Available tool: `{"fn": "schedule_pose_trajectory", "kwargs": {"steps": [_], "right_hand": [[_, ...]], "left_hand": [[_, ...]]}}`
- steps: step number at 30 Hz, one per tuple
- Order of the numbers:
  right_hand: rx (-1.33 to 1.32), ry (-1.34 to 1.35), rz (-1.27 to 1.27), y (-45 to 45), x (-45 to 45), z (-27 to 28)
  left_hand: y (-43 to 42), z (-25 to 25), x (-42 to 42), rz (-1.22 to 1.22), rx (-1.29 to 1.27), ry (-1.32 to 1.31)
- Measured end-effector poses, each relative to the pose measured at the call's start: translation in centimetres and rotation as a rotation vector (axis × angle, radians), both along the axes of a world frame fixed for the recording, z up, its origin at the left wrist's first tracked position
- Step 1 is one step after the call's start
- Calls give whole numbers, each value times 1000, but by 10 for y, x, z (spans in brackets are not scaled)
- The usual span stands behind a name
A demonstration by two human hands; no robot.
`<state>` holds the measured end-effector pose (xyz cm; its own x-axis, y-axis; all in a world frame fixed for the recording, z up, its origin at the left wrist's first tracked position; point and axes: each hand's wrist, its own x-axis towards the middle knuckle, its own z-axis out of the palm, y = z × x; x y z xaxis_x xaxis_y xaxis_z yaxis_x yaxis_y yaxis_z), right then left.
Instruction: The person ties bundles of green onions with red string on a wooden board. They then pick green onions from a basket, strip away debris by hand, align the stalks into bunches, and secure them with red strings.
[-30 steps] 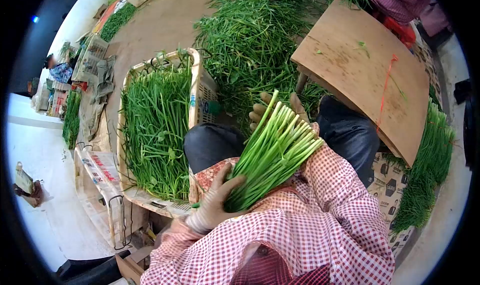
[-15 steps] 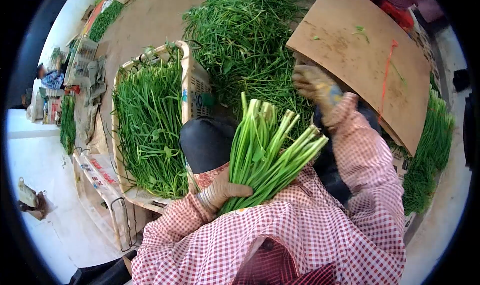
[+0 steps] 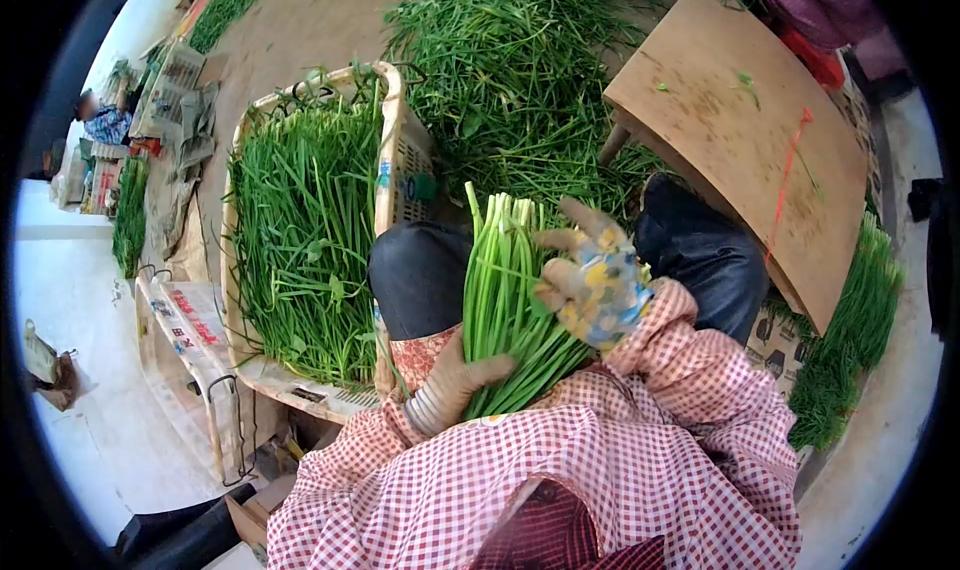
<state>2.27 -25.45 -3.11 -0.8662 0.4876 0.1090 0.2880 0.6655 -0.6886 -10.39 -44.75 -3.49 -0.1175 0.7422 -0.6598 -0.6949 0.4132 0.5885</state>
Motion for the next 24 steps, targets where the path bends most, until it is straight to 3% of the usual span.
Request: {"fn": "schedule_pose_trajectory", "kwargs": {"steps": [2, 4, 6, 8, 9, 10, 12, 13, 14, 15, 17, 21, 24], "right_hand": [[-336, 60, -95, 12, 2, -3], [-943, 323, -126, 40, -2, -6], [-1384, 552, -103, 89, -22, 4], [260, -293, -290, 126, -39, 32], [262, -292, -289, 127, -38, 28], [298, -121, -272, 127, -39, 21], [300, -58, -97, 100, -36, 32], [446, 9, 110, 91, -33, 21], [321, -14, 166, 74, -31, 13], [71, -43, 128, 61, -30, 12], [-165, -91, 10, 44, -27, 3], [31, -179, 33, 31, -25, 6], [43, -491, 150, 27, -32, 16]], "left_hand": [[-3, 0, 0, 18, 58, -45], [-5, -1, -3, 21, 15, -53], [-6, -2, -4, 23, -28, -60], [-8, -4, -4, 19, -43, -105], [-8, -7, -2, 20, -41, -105], [-7, -12, -1, 44, -12, -79], [-7, -13, 3, 82, 43, -21], [-8, -12, 2, 85, 39, -27], [-7, -11, 1, 88, 49, -43], [-6, -12, 0, 93, 61, -59], [-6, -15, 10, 178, 50, -17], [-10, -21, 16, 269, 43, 88], [-8, -20, 19, 258, 96, 144]]}}
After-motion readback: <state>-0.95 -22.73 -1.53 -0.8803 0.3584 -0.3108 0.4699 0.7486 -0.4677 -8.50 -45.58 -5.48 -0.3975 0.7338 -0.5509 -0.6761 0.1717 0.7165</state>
